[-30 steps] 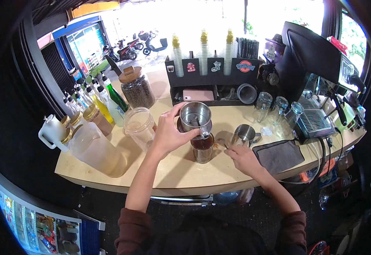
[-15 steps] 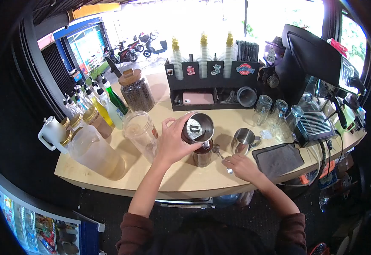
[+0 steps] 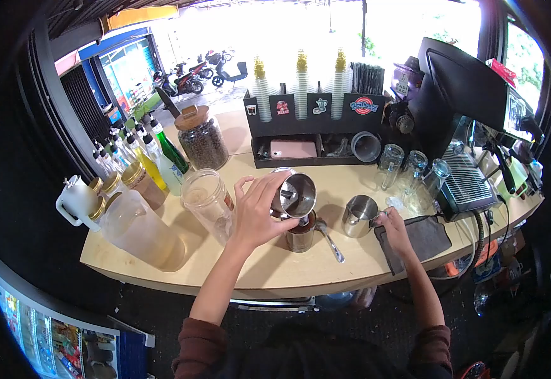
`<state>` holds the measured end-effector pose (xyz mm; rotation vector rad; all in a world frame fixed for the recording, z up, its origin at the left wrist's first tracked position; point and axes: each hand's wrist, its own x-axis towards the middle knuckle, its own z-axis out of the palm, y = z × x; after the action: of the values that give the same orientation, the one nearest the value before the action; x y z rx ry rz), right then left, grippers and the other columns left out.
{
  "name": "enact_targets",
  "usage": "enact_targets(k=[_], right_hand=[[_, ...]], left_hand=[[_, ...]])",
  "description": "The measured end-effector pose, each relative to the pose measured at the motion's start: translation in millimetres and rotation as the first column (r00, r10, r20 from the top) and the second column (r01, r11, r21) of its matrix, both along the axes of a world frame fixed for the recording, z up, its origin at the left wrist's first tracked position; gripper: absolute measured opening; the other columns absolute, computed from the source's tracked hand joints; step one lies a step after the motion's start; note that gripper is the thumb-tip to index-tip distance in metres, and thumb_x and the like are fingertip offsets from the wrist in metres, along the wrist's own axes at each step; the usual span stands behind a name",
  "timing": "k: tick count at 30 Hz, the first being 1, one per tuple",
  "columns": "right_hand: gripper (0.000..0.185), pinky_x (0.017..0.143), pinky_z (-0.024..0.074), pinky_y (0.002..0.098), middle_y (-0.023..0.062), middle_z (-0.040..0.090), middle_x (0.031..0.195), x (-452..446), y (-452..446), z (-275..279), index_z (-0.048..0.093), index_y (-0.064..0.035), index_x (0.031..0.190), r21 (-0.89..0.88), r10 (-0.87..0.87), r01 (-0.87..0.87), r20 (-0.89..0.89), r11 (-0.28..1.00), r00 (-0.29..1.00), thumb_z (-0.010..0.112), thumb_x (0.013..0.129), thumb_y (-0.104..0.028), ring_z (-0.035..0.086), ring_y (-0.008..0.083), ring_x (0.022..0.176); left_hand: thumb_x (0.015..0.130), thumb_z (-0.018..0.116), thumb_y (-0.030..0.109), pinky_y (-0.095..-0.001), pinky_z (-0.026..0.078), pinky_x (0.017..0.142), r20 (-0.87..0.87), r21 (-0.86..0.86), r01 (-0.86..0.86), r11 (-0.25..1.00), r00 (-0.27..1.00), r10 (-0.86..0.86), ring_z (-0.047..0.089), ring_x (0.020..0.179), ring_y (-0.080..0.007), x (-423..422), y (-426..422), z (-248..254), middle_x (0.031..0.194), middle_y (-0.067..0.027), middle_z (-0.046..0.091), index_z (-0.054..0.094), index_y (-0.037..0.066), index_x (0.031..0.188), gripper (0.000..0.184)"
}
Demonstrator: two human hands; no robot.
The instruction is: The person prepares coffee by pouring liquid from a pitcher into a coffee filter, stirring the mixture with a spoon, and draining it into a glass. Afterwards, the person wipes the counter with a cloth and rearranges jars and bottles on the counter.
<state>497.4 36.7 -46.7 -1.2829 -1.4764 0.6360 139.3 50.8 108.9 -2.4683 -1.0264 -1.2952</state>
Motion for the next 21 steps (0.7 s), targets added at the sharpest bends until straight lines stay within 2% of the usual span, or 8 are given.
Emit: enact_targets(k=[2, 3, 5, 12, 15, 17, 21], right_hand=[[0.017, 0.066, 0.0399, 0.0241, -0.0006, 0.051, 0.078, -11, -4, 8, 0.047, -0.0056, 0.083, 0.0, 0.117, -0.124, -0.342, 0.992, 0.932, 0.049, 0.097, -0.016, 0.048, 0.0085, 0.072], [0.017, 0.066, 0.0399, 0.0241, -0.0006, 0.051, 0.078, -15, -4, 9, 0.047, -0.0056, 0.083, 0.0, 0.116, -0.124, -0.344, 0.992, 0.932, 0.049, 0.097, -0.016, 0.048, 0.0085, 0.072], [0.018, 0.067, 0.0402, 0.0237, -0.001, 0.051, 0.076, -22, -2, 12, 0.046, -0.0082, 0.083, 0.066, 0.153, -0.139, -0.529, 0.988, 0.835, 0.047, 0.099, -0.016, 0.05, 0.0084, 0.072], [0.016, 0.065, 0.0435, 0.0237, -0.0021, 0.049, 0.074, -36, -8, 65, 0.046, -0.0088, 0.083, 0.034, 0.174, -0.181, -0.499, 0.983, 0.849, 0.051, 0.097, -0.015, 0.05, 0.0077, 0.071], [0.016, 0.067, 0.0439, 0.0226, -0.0007, 0.053, 0.075, -47, -11, 95, 0.046, -0.0083, 0.083, 0.023, 0.153, -0.156, -0.389, 0.987, 0.909, 0.053, 0.095, -0.016, 0.053, 0.0073, 0.07], [0.015, 0.062, 0.0462, 0.0216, 0.0003, 0.054, 0.076, -55, -10, 111, 0.045, -0.006, 0.085, 0.12, 0.209, -0.179, -0.339, 0.977, 0.917, 0.056, 0.093, -0.01, 0.055, 0.0057, 0.069], [0.015, 0.061, 0.0452, 0.0202, -0.0002, 0.053, 0.076, -70, -9, 144, 0.044, -0.0059, 0.085, 0.105, 0.235, -0.212, -0.329, 0.972, 0.915, 0.057, 0.093, -0.009, 0.053, 0.0045, 0.069]], left_hand=[[0.048, 0.083, 0.027, -0.0414, 0.029, 0.098, -0.005, 0.002, -0.003, 1.0, 1.0, 0.003, 0.057, 0.108, -0.0192, 0, 0, 0, 0.12, -0.0037, 0.06, 0.053, 0.013, 0.125, 0.084], [0.048, 0.083, 0.028, -0.0418, 0.029, 0.098, -0.011, 0.005, -0.006, 1.0, 1.0, 0.006, 0.056, 0.108, -0.019, 1, 0, 1, 0.12, -0.0034, 0.06, 0.053, 0.013, 0.125, 0.084], [0.048, 0.083, 0.029, -0.0422, 0.029, 0.098, -0.031, 0.012, -0.019, 1.0, 0.999, 0.02, 0.056, 0.109, -0.019, 0, -1, 1, 0.12, -0.0034, 0.06, 0.053, 0.012, 0.124, 0.084], [0.052, 0.081, 0.035, -0.0448, 0.028, 0.099, -0.08, 0.04, -0.052, 0.998, 0.995, 0.055, 0.055, 0.107, -0.0212, -1, -4, 5, 0.117, -0.0055, 0.058, 0.053, 0.011, 0.124, 0.081], [0.053, 0.08, 0.036, -0.0475, 0.027, 0.101, -0.097, 0.04, -0.037, 0.998, 0.994, 0.041, 0.055, 0.106, -0.0225, 0, -3, 5, 0.114, -0.0063, 0.058, 0.053, 0.011, 0.124, 0.08], [0.053, 0.079, 0.037, -0.0487, 0.026, 0.102, -0.096, 0.034, -0.03, 0.999, 0.995, 0.033, 0.055, 0.106, -0.023, 2, -3, 6, 0.114, -0.0067, 0.057, 0.054, 0.01, 0.124, 0.08], [0.053, 0.079, 0.038, -0.0502, 0.024, 0.104, -0.103, 0.019, -0.016, 1.0, 0.995, 0.017, 0.055, 0.106, -0.0236, 4, -1, 5, 0.112, -0.0075, 0.057, 0.054, 0.01, 0.123, 0.079]])
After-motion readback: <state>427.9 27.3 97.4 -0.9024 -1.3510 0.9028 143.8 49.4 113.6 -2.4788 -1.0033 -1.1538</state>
